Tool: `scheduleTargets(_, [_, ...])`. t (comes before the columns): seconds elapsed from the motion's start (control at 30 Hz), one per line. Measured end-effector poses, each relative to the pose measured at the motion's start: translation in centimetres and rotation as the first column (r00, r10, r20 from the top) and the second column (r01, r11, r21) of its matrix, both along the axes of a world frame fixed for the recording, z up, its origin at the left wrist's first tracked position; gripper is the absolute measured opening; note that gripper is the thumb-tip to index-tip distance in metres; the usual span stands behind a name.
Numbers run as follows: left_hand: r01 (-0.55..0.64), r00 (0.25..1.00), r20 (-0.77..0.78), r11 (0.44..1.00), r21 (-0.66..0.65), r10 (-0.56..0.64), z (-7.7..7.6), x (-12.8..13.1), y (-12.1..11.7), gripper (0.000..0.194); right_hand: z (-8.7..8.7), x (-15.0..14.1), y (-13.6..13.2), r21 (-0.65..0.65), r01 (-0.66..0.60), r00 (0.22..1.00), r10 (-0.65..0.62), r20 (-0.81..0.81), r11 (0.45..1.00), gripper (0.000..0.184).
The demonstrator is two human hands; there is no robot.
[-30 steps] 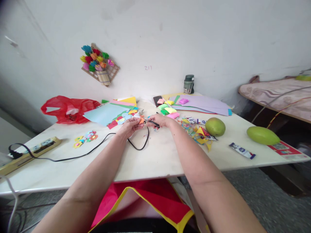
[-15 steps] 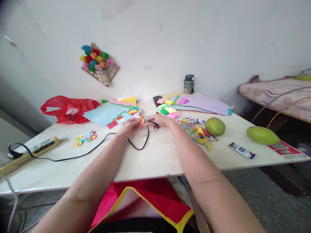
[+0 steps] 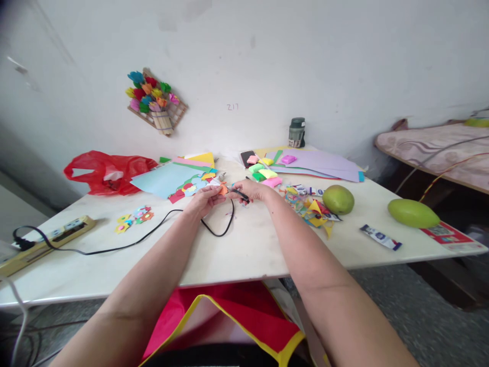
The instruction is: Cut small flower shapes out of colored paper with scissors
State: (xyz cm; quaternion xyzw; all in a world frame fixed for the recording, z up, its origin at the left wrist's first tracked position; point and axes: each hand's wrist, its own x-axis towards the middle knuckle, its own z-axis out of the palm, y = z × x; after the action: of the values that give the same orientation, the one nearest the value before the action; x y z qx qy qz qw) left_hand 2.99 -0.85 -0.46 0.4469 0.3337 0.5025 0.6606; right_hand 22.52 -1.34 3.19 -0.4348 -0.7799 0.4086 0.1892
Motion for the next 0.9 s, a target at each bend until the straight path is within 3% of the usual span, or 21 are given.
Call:
scheduleTargets(0.4, [-0.025, 1.0, -0.015, 1.0, -0.018, 0.024, 0.2, 0.1, -0.1, 0.009, -0.3, -0.1, 0.2, -0.031, 0.002, 1.0, -0.002, 0.005, 1.0, 0.041])
scheduleTargets(0.9, [-0.019, 0.999, -0.028, 1.0, 0.016, 0.019, 0.2, 0.0, -0.2, 0.012, 1.0, -0.4, -1.0, -0.066, 0.005, 1.0, -0.004, 0.016, 0.998, 0.032])
